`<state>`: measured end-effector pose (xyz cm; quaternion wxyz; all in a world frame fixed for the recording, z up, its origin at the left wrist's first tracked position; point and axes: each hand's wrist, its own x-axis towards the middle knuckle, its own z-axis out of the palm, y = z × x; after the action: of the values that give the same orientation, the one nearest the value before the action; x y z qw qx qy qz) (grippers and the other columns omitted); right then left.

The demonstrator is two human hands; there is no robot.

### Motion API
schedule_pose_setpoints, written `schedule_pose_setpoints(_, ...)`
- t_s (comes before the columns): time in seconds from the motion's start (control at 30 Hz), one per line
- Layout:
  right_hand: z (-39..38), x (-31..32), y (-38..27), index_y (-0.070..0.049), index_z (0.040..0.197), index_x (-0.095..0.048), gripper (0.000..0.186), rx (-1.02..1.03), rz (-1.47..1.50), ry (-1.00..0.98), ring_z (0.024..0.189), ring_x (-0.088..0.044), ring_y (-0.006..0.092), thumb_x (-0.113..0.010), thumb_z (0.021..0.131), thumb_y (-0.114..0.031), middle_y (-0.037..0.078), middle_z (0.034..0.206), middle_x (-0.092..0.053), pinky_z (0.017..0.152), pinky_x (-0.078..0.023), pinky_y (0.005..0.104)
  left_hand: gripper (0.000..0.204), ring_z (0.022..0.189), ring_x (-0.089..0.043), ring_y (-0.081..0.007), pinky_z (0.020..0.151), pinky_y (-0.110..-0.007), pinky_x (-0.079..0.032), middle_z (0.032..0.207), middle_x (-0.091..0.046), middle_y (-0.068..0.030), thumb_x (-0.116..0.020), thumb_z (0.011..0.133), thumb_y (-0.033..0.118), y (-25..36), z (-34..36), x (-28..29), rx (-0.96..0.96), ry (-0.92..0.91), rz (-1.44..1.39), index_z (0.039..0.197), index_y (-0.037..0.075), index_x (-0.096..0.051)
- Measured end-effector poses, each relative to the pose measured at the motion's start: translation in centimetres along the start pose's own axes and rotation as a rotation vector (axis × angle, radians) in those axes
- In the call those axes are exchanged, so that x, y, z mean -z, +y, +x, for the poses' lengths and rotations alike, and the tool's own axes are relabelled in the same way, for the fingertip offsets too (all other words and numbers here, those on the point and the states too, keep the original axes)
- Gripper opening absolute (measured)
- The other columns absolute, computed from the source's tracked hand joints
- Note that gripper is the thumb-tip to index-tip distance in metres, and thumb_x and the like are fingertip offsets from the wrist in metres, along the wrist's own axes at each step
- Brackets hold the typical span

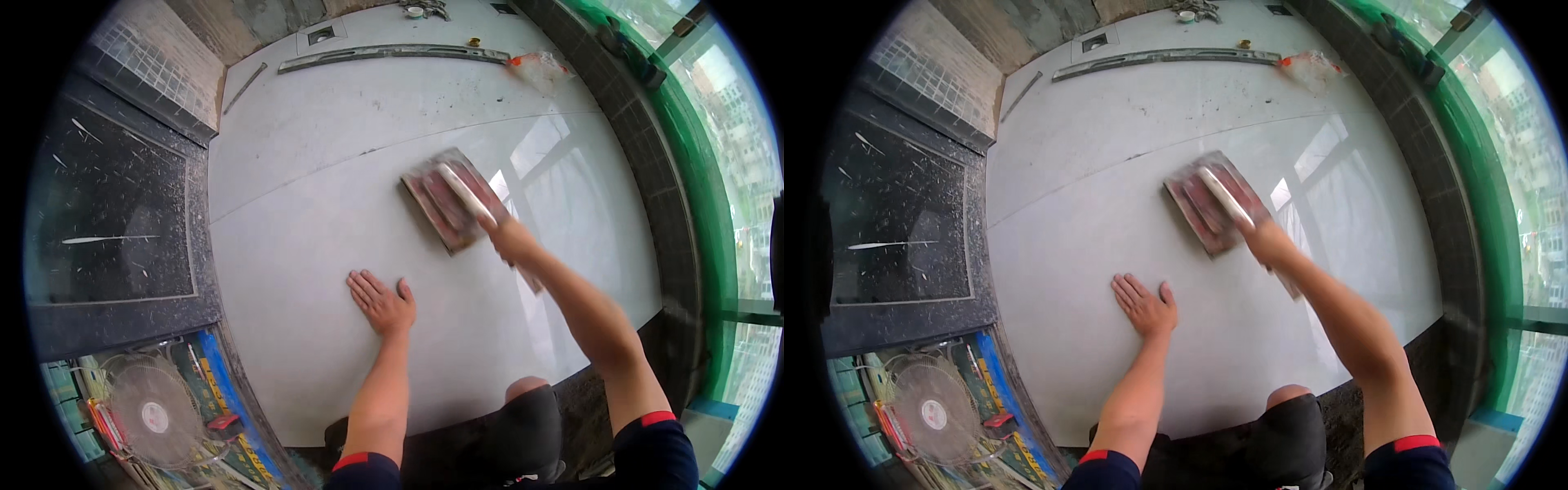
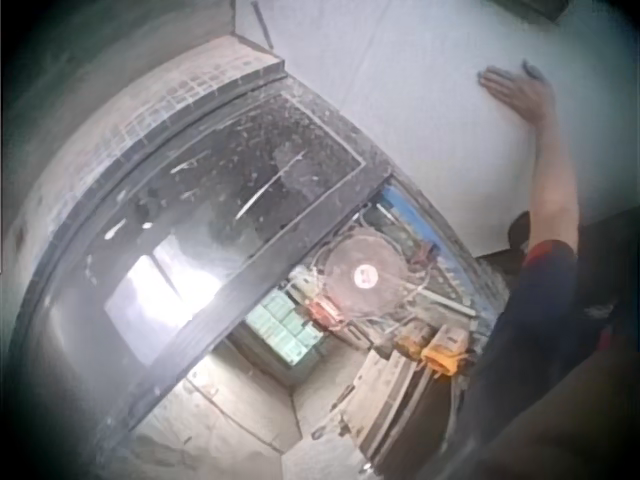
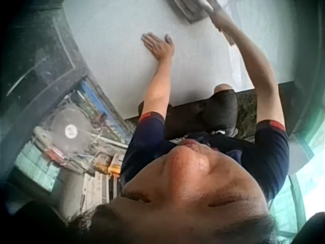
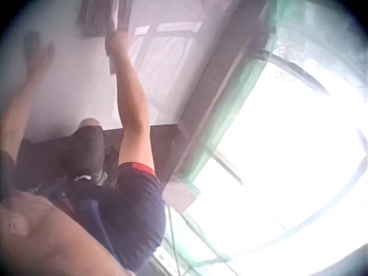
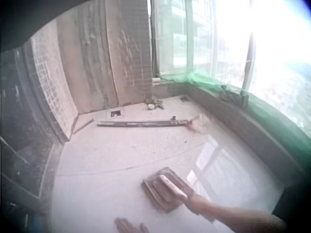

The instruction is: The person taps a floor tile with a float, checks the level with a tool, inserts plastic spacers into the joint by hand, and then uses a shovel to move dry mortar.

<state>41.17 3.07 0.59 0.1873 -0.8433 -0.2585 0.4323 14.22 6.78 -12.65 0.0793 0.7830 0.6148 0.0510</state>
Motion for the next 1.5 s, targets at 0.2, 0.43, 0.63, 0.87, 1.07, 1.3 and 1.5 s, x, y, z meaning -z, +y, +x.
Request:
schedule_pose_setpoints(0.2, -7.8, 2.2, -3.2, 0.007, 0.082, -0.055, 0.068, 0.362, 0.028, 0.164, 0.06, -0.058, 0.0282, -0.037, 0.102, -0.056, 0.019, 0.065, -0.052, 0.062, -0.049, 0.0433, 0.085, 0.15, -0.005, -0.0435, 0.122, -0.049, -0.005, 0.158, -0.01, -0.0334, -0.045, 0.096, 0.045, -1.1, -0.8, 0.2, 0.031, -0.036, 0.007, 0.148, -0.016, -0.018)
schedule_pose_setpoints(0.43, 1.4, -3.9, -3.3, 0.004, 0.079, -0.055, 0.071, 0.059, -0.082, -0.064, 0.057, -0.054, 0.0214, -0.038, 0.099, -0.062, 0.012, 0.066, -0.053, 0.058, -0.05, 0.0375, 0.078, 0.15, -0.005, -0.0437, 0.122, -0.049, -0.005, 0.158, -0.012, -0.0335, -0.044, 0.096, 0.039, -0.9, 0.4, -0.4, 0.017, 0.012, -0.007, 0.147, -0.016, -0.022)
schedule_pose_setpoints(0.63, -7.8, 0.4, -5.6, 0.001, 0.079, -0.054, 0.065, 0.283, 0.121, 0.096, 0.055, -0.05, 0.0187, -0.039, 0.102, -0.058, 0.007, 0.063, -0.051, 0.055, -0.044, 0.0341, 0.075, 0.15, -0.007, -0.044, 0.122, -0.05, -0.006, 0.158, -0.014, -0.033, -0.044, 0.096, 0.035, -1.2, -0.6, 0.0, 0.029, -0.012, -0.033, 0.146, -0.016, -0.024)
schedule_pose_setpoints(0.87, 1.3, -8.9, -1.0, 0.017, 0.101, -0.062, 0.088, 0.126, -0.168, 0.079, 0.067, -0.068, 0.0427, -0.039, 0.096, -0.067, 0.032, 0.083, -0.066, 0.05, -0.054, 0.0464, 0.073, 0.15, -0.008, -0.0434, 0.122, -0.05, -0.007, 0.158, -0.015, -0.0318, -0.043, 0.097, 0.034, -0.7, 0.2, -0.2, 0.004, 0.042, -0.036, 0.147, -0.016, -0.024)
schedule_pose_setpoints(1.07, -0.4, -11.7, -2.8, 0.017, 0.099, -0.06, 0.086, 0.076, -0.036, 0.095, 0.056, -0.063, 0.0349, -0.042, 0.095, -0.067, 0.026, 0.073, -0.063, 0.048, -0.051, 0.046, 0.072, 0.15, -0.013, -0.0393, 0.123, -0.046, -0.008, 0.159, -0.019, -0.0281, -0.047, 0.098, 0.034, -3.0, -0.4, 0.2, -0.074, 0.014, -0.124, 0.149, -0.011, -0.024)
schedule_pose_setpoints(1.3, -11.6, -17.0, 9.2, 0.007, 0.062, -0.059, 0.091, 0.19, -0.243, 0.049, 0.049, -0.063, 0.0315, -0.032, 0.095, -0.074, 0.02, 0.052, -0.056, 0.048, -0.05, 0.0456, 0.075, 0.152, -0.012, -0.0299, 0.124, -0.044, -0.008, 0.163, -0.017, -0.0178, -0.049, 0.098, 0.041, -30.2, -7.3, 3.5, -0.023, -0.026, -0.008, 0.154, -0.001, -0.022)
schedule_pose_setpoints(1.5, -18.9, -18.4, 9.5, -0.003, 0.072, -0.053, 0.065, 0.075, -0.081, -0.038, 0.043, -0.049, 0.0157, -0.042, 0.099, -0.06, 0.003, 0.053, -0.047, 0.038, -0.04, 0.0337, 0.084, 0.15, -0.009, -0.0413, 0.123, -0.049, -0.006, 0.158, -0.016, -0.0308, -0.04, 0.098, 0.051, -36.6, -11.4, 4.6, 0.555, 0.201, 0.073, 0.15, -0.012, -0.02)
